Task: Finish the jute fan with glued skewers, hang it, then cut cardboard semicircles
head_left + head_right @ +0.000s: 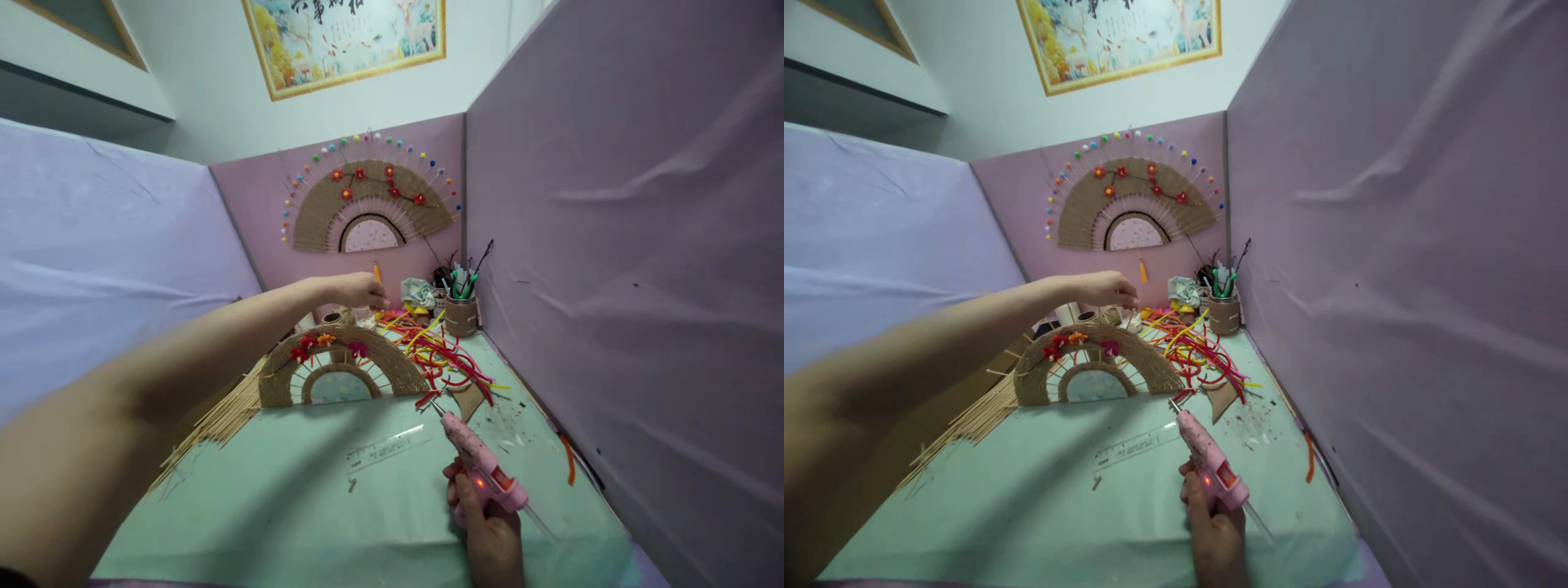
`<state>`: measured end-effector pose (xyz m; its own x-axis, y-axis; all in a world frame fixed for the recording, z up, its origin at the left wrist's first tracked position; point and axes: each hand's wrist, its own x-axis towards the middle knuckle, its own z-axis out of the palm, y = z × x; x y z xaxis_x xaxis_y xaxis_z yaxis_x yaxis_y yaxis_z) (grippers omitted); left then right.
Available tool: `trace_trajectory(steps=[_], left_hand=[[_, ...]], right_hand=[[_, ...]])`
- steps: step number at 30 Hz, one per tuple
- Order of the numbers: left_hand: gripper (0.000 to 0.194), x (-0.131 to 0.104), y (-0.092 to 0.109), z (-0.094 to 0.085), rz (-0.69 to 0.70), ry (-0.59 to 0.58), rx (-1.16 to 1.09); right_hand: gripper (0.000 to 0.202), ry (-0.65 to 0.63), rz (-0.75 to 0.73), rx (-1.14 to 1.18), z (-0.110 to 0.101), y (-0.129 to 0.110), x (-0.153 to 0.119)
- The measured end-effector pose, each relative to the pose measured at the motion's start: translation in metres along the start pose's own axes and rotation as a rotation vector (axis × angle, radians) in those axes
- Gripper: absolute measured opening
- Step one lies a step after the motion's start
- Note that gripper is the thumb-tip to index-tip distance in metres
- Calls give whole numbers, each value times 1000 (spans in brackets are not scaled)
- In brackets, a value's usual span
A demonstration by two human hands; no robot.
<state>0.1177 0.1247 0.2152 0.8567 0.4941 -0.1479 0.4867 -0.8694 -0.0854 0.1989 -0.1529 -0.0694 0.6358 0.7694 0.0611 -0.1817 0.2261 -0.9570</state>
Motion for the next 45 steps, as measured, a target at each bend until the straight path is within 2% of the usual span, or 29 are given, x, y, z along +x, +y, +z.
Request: trace_trajectory(steps=[6,9,12,21,24,29,34,41,45], left_hand=[[37,-3,-2,0,18,2,-45],[31,-5,-4,1,64,-18,-81],[29,-6,-6,5,48,-19,-87],[20,-12,-6,16,166,150,83],[22,-14,-4,19,160,176,151],[22,-15,-2,23,107,198,211],[21,-15,-4,27,117,211,234],[20,-15,-2,29,126,225,255],[21,-15,1,28,122,216,255]], right_hand=[[48,-36,10,-21,-2,1,2],[49,6,14,-11,0,0,1],[49,24,13,-15,1,-2,-1],[49,53,11,-15,5,-2,-3],[47,72,-4,-18,5,-2,-3],[46,4,-9,-22,-1,3,1],[48,-43,11,-32,-6,5,5],[50,55,-11,-29,3,-4,-1],[50,59,6,-24,6,-9,-3]])
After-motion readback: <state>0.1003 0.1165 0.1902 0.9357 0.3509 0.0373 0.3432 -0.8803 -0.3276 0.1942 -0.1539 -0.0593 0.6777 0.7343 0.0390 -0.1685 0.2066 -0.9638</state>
